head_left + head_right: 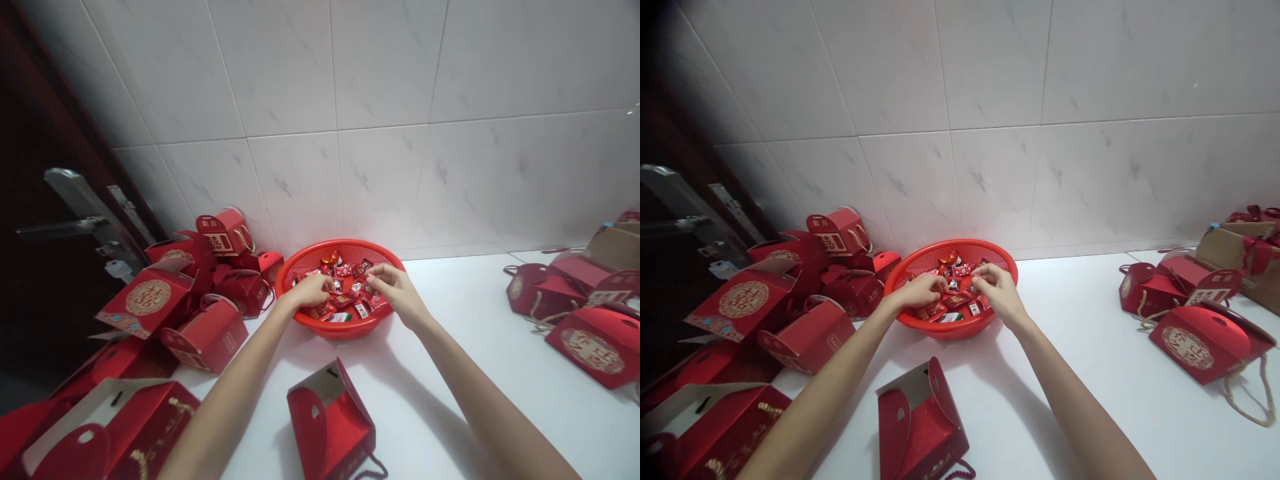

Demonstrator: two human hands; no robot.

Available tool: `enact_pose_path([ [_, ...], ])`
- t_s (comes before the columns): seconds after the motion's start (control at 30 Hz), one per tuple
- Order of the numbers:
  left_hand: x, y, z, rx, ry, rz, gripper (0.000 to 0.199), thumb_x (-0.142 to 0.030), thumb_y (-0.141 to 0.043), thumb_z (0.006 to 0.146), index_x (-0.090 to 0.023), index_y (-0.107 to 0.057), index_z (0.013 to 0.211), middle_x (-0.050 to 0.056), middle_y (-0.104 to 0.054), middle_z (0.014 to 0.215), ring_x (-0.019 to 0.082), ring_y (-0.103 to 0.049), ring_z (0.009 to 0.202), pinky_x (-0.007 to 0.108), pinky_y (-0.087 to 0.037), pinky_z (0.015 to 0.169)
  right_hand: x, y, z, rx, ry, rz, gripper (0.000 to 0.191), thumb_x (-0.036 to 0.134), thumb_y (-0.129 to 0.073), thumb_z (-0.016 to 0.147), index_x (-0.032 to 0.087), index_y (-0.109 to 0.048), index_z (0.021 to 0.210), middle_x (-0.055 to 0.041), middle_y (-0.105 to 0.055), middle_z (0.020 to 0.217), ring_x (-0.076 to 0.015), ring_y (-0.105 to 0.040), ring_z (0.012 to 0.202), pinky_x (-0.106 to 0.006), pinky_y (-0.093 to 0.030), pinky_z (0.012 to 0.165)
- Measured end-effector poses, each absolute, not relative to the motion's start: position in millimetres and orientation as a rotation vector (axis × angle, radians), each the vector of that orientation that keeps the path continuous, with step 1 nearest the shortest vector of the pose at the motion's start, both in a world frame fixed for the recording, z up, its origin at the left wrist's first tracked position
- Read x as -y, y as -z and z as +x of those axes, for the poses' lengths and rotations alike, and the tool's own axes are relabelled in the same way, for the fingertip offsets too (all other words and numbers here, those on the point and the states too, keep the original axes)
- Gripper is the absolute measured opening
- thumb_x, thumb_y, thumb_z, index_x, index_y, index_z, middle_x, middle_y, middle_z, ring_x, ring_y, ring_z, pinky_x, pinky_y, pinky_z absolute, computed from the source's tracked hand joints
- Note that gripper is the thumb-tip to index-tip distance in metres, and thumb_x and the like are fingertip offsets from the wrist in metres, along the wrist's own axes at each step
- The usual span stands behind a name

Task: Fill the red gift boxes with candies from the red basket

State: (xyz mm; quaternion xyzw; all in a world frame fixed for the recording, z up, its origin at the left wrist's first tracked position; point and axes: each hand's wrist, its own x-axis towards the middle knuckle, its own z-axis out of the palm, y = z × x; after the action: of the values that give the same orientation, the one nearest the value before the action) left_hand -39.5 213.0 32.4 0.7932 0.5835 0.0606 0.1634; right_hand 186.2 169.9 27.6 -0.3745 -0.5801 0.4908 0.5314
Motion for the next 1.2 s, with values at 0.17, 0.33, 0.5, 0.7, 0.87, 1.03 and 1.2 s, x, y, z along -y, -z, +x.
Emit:
enact_pose_path([
  [0.17,-229.2,-39.6,-33.8,-1.638,0.013,2.323,0.017,-0.035,-0.064,0.08,-0.021,-0.072,0.086,0.003,-0.075,0.089,0.021,-0.067,0.082,0.024,-0.046,0.07,-172.2,-25.1,183.7,1.387,-1.132,-0.892,0.031,0.047,-0.075,0.069,0.021,-0.063,0.08,-0.0021,-0.068,0.076,-0.0186,-0.062,0.074,-0.033,-0.05,0.07],
  [0.33,-240.8,-39.5,-17.8,-1.665,0.193,2.245,0.031,-0.049,-0.073,0.069,-0.02,-0.066,0.061,0.003,-0.066,0.062,0.021,-0.061,0.063,0.027,-0.042,0.06,-172.0,-24.4,182.9,1.395,-1.11,-0.872,0.033,0.049,-0.074,0.068,0.021,-0.063,0.08,-0.0019,-0.067,0.075,-0.0185,-0.062,0.074,-0.032,-0.049,0.07],
  [0.5,-240.0,-33.0,-12.5,-1.6,0.097,2.21,0.02,-0.034,-0.081,0.056,-0.023,-0.065,0.053,-0.001,-0.061,0.051,0.018,-0.053,0.052,0.027,-0.037,0.055,-170.9,-25.6,183.0,1.393,-1.118,-0.889,0.034,0.05,-0.074,0.069,0.021,-0.063,0.08,-0.0021,-0.066,0.076,-0.019,-0.062,0.074,-0.033,-0.049,0.07],
  [0.7,-237.6,-36.7,-22.5,-1.596,-0.163,2.255,0.01,-0.027,-0.073,0.067,-0.024,-0.068,0.059,-0.003,-0.058,0.051,0.016,-0.052,0.054,0.025,-0.034,0.057,-171.8,-23.9,181.7,1.319,-1.087,-0.89,0.033,0.049,-0.076,0.066,0.021,-0.064,0.079,-0.0035,-0.067,0.079,-0.02,-0.063,0.077,-0.034,-0.051,0.073],
  [0.87,-239.4,-36.5,-28.5,-1.682,-0.32,2.265,0.018,-0.027,-0.061,0.08,-0.021,-0.063,0.063,-0.001,-0.063,0.063,0.017,-0.058,0.063,0.025,-0.034,0.06,-171.3,-23.5,180.7,1.261,-1.071,-0.88,0.033,0.048,-0.075,0.068,0.02,-0.064,0.08,-0.0044,-0.069,0.081,-0.0204,-0.065,0.08,-0.035,-0.053,0.076],
  [1.03,-243.2,-32.0,-30.8,-1.78,-0.426,2.291,0.02,-0.027,-0.053,0.087,-0.02,-0.06,0.068,0.004,-0.067,0.073,0.02,-0.061,0.071,0.027,-0.035,0.063,-170.8,-24.1,178.3,1.28,-1.063,-0.884,0.031,0.047,-0.075,0.069,0.02,-0.064,0.079,-0.0042,-0.068,0.081,-0.0209,-0.065,0.078,-0.035,-0.053,0.076],
  [1.2,-243.4,-32.3,-30.5,-1.693,-0.489,2.288,0.02,-0.025,-0.053,0.086,-0.021,-0.058,0.067,0.003,-0.069,0.075,0.02,-0.063,0.074,0.027,-0.036,0.063,-171.3,-22.7,176.6,1.303,-1.046,-0.896,0.031,0.049,-0.075,0.071,0.021,-0.065,0.08,-0.005,-0.069,0.08,-0.0231,-0.065,0.079,-0.037,-0.053,0.077],
])
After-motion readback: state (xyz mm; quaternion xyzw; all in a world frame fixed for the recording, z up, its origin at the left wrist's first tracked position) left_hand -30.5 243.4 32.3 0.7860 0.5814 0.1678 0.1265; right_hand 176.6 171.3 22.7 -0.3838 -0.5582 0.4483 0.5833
